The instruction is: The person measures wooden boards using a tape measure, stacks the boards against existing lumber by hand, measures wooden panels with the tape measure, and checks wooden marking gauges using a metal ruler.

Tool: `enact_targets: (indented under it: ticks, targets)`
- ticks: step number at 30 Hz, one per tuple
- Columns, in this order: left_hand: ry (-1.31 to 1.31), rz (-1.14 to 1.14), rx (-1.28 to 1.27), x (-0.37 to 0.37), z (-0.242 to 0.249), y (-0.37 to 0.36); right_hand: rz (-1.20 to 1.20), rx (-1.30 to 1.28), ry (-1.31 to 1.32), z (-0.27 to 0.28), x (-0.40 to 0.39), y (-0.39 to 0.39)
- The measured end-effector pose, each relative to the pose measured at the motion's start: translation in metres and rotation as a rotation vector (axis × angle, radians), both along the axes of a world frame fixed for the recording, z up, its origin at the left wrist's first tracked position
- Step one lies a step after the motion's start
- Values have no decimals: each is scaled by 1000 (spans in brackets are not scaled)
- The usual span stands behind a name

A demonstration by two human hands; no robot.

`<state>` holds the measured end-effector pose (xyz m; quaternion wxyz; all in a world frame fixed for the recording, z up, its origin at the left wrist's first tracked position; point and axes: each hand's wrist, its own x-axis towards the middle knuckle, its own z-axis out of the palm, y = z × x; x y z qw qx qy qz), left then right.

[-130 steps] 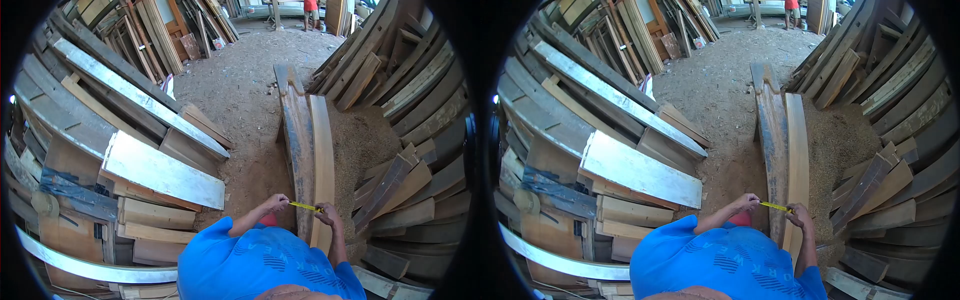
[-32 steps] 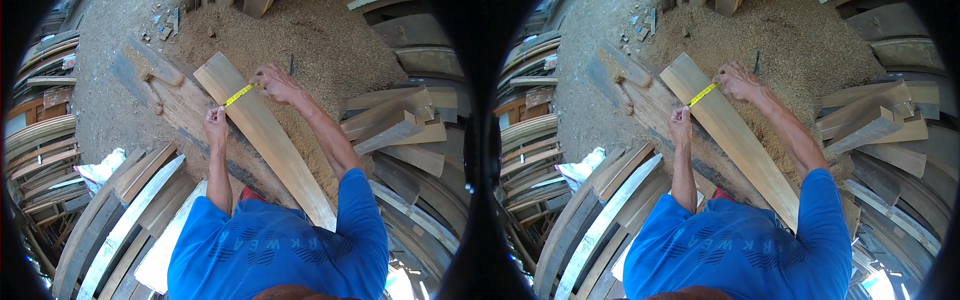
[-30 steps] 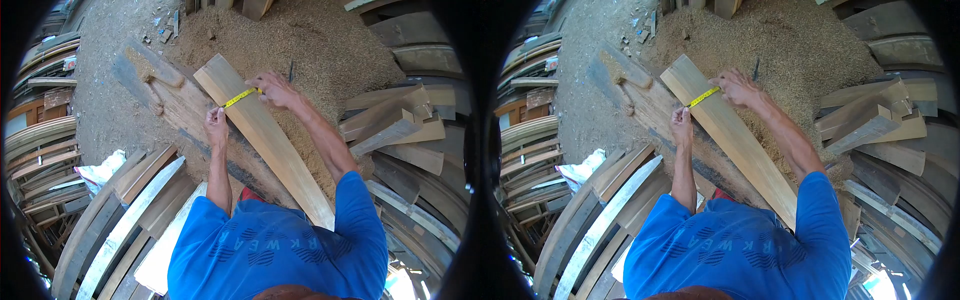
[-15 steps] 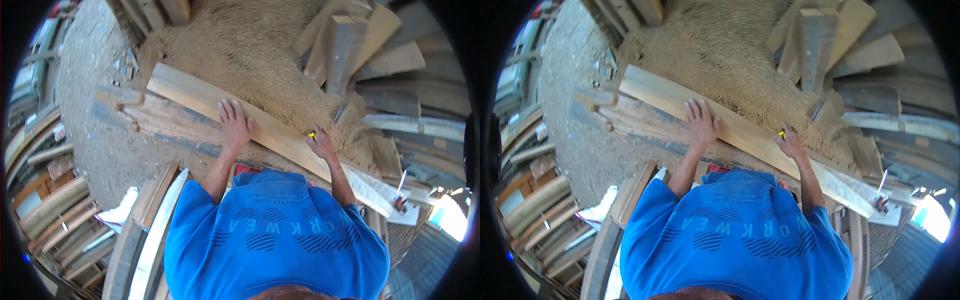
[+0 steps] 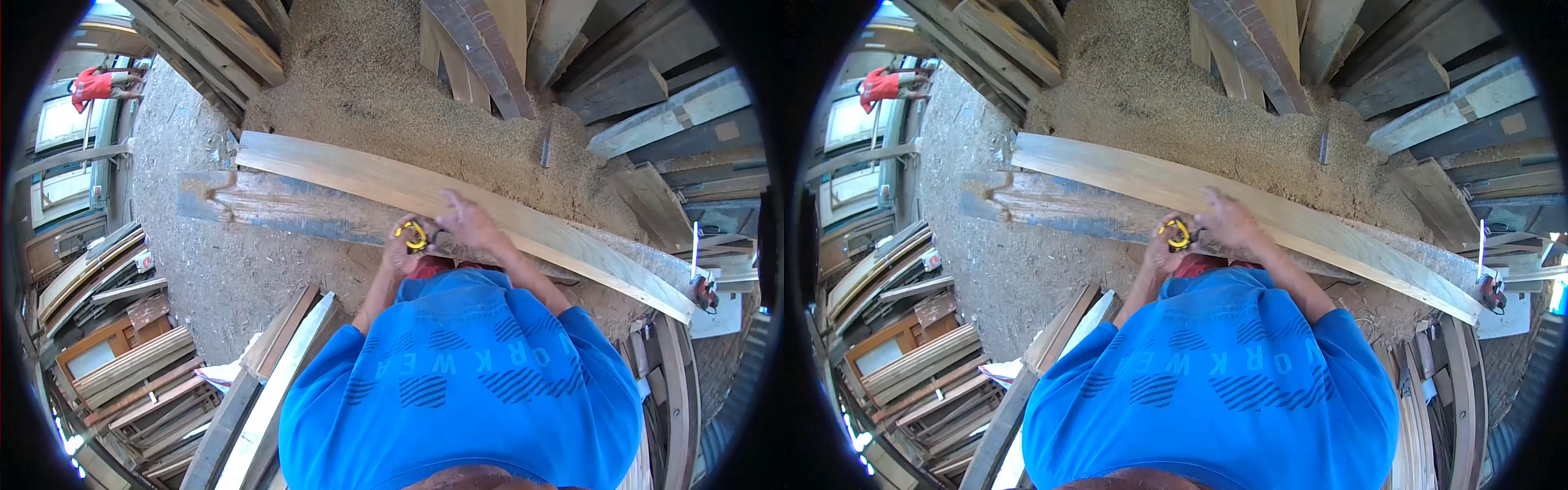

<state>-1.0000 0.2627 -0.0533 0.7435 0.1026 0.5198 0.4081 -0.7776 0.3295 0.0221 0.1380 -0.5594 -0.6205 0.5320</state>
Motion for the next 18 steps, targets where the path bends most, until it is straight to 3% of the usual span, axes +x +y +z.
enact_targets:
  ticks: [1, 3, 5, 7, 9, 11, 13, 15, 18]
  targets:
    - [10, 29, 4, -13, -12, -3, 13, 5, -115, -8, 19, 6]
    - [853, -211, 205, -55, -52, -9, 62, -11, -406, -7, 61, 12]
    - [1481, -552, 281, -77, -3, 11, 106, -20, -638, -20, 108, 10]
    - [1837, -515, 310, -90, -3, 16, 159, -42, -724, -59, 152, -1]
    - [1800, -589, 264, -109, -27, 18, 230, -122, -781, -67, 184, -11]
    - [1753, -715, 10, -88, 4, 28, 345, -159, -747, -50, 189, -13]
    - [1804, -799, -46, -77, 5, 32, 233, -212, -688, -100, 201, -22]
    - [2370, -599, 246, -58, -1, 17, 272, -203, -682, -113, 193, -22]
    - [1569, -462, 537, -65, -66, 13, 312, -238, -625, -118, 191, -7]
